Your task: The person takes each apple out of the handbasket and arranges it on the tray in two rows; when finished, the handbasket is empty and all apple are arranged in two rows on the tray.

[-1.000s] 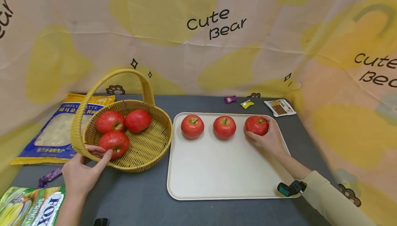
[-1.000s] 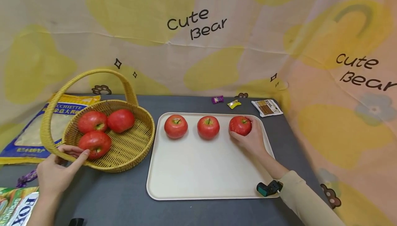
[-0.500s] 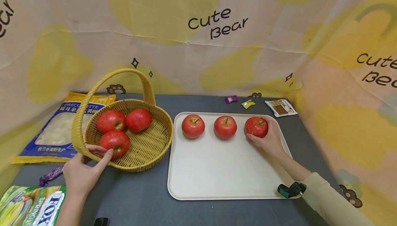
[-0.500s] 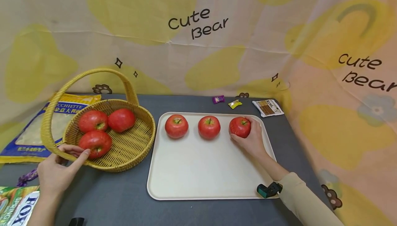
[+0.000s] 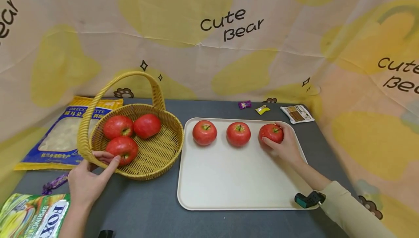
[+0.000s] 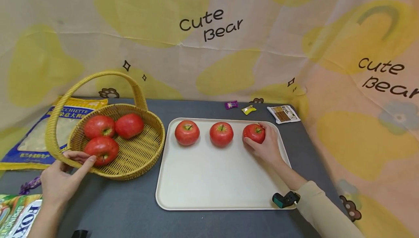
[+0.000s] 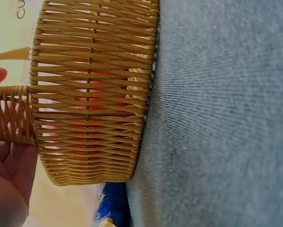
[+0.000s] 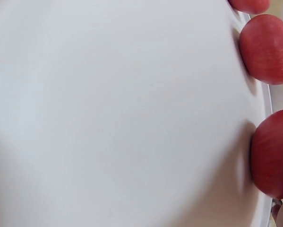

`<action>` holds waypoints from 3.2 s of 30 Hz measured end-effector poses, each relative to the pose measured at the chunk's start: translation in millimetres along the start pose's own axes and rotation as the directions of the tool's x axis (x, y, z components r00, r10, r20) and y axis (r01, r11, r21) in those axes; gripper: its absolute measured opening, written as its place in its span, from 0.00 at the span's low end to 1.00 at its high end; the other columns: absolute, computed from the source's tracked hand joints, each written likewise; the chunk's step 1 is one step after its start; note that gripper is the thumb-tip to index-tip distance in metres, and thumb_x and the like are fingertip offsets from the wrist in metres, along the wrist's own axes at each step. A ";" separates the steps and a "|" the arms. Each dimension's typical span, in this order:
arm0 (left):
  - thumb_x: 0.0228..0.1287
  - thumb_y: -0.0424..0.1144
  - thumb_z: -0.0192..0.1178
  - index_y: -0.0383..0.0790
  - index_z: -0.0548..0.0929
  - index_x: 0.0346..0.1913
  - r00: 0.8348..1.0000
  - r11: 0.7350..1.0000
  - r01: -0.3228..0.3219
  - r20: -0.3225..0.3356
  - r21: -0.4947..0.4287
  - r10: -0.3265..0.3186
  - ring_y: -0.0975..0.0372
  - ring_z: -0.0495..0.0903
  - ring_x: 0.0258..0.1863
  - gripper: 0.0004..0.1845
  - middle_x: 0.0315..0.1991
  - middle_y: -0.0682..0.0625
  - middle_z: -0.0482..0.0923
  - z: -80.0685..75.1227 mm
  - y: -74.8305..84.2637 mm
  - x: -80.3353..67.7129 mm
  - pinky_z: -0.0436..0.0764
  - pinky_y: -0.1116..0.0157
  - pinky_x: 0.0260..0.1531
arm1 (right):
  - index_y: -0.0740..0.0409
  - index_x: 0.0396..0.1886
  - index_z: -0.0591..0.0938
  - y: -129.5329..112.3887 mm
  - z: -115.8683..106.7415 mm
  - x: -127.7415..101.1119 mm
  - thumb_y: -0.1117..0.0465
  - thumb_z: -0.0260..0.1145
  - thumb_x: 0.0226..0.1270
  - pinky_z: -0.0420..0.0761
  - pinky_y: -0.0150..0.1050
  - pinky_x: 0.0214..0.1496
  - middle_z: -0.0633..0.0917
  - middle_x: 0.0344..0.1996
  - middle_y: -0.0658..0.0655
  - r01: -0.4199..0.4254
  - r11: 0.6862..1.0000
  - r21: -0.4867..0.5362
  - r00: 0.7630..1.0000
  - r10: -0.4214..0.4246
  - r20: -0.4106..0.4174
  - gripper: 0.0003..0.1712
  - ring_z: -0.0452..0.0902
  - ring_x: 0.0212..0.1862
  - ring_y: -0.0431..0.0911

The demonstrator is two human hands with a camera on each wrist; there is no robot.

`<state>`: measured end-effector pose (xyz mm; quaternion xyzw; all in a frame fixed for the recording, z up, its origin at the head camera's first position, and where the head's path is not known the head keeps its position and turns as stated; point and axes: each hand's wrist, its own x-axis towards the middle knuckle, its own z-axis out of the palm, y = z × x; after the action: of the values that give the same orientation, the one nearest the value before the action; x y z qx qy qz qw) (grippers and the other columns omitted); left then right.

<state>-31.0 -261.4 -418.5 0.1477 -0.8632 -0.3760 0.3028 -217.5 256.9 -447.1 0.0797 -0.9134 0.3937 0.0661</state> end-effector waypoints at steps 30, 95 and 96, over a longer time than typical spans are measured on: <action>0.56 0.31 0.68 0.36 0.79 0.31 0.996 0.972 0.089 0.040 -0.218 -0.082 0.68 0.70 0.24 0.06 0.22 0.60 0.75 0.8 1.7 4.7 0.68 0.76 0.27 | 0.56 0.61 0.75 -229.5 137.8 49.4 0.59 0.71 0.61 0.78 0.40 0.55 0.73 0.60 0.53 0.529 0.779 0.336 0.661 -0.627 0.412 0.28 0.67 0.61 0.43; 0.56 0.31 0.68 0.36 0.80 0.31 0.992 0.967 0.126 -0.002 -0.219 -0.130 0.68 0.70 0.24 0.06 0.22 0.61 0.74 7.6 -3.4 3.0 0.68 0.75 0.27 | 0.50 0.65 0.68 -136.9 104.0 -34.1 0.52 0.82 0.44 0.78 0.38 0.53 0.71 0.60 0.46 0.638 0.749 0.180 0.615 -0.636 0.466 0.48 0.64 0.63 0.39; 0.57 0.31 0.67 0.36 0.80 0.31 0.992 0.967 0.122 0.001 -0.225 -0.125 0.68 0.70 0.25 0.05 0.22 0.61 0.75 8.0 -3.5 2.9 0.68 0.75 0.28 | 0.49 0.65 0.68 -134.1 105.1 -35.6 0.51 0.81 0.44 0.78 0.38 0.53 0.71 0.60 0.46 0.656 0.738 0.159 0.609 -0.642 0.466 0.48 0.64 0.63 0.39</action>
<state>-38.2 -260.7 -424.1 0.1683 -0.8022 -0.4885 0.2993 -162.3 92.8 -430.1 0.5011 -0.8126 0.2963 -0.0291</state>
